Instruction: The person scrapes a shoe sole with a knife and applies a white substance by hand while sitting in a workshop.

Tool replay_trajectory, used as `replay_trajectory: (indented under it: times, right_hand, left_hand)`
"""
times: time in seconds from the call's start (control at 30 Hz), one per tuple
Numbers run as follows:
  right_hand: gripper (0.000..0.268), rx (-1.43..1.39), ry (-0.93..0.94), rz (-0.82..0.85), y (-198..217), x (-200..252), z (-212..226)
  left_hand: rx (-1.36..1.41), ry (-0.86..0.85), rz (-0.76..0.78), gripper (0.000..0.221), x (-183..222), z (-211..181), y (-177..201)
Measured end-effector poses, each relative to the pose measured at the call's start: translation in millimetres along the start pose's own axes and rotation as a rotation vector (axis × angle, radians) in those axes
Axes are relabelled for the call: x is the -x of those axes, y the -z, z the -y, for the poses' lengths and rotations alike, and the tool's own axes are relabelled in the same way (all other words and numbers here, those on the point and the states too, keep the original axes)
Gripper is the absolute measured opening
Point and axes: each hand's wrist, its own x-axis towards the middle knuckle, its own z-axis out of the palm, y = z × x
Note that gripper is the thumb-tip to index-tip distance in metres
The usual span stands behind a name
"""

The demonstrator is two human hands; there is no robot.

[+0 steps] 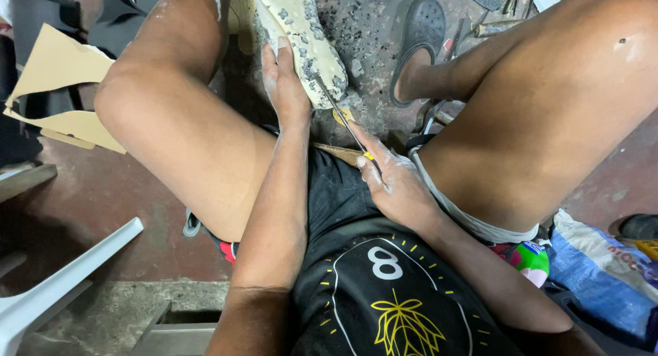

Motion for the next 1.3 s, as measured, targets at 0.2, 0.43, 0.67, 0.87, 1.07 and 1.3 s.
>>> replay_trajectory:
  times: [0.2, 0.43, 0.67, 0.87, 1.07, 1.3]
  right_hand:
    - [0.053, 0.007, 0.145, -0.013, -1, 4, -8]
    - [0.054, 0.053, 0.225, -0.073, -4, -1, -6]
    - [0.054, -0.01, 0.26, -0.082, 1, 6, -3]
    - [0.055, 0.042, 0.154, -0.02, 0, 5, 1]
    - [0.058, 0.083, 0.159, -0.04, 0, 1, 4]
    - [0.058, 0.007, 0.078, -0.011, -7, -6, 1]
  left_hand:
    - [-0.003, 0.041, -0.115, 0.032, -3, 5, -2]
    - [-0.282, -0.055, -0.066, 0.035, 9, -3, -5]
    - [-0.061, -0.031, -0.09, 0.032, 7, 8, -7]
    - [-0.025, -0.014, -0.127, 0.03, -6, 6, 1]
    - [-0.217, 0.028, -0.191, 0.035, 4, -1, -7]
    - [-0.416, -0.079, -0.19, 0.045, 6, -5, -10]
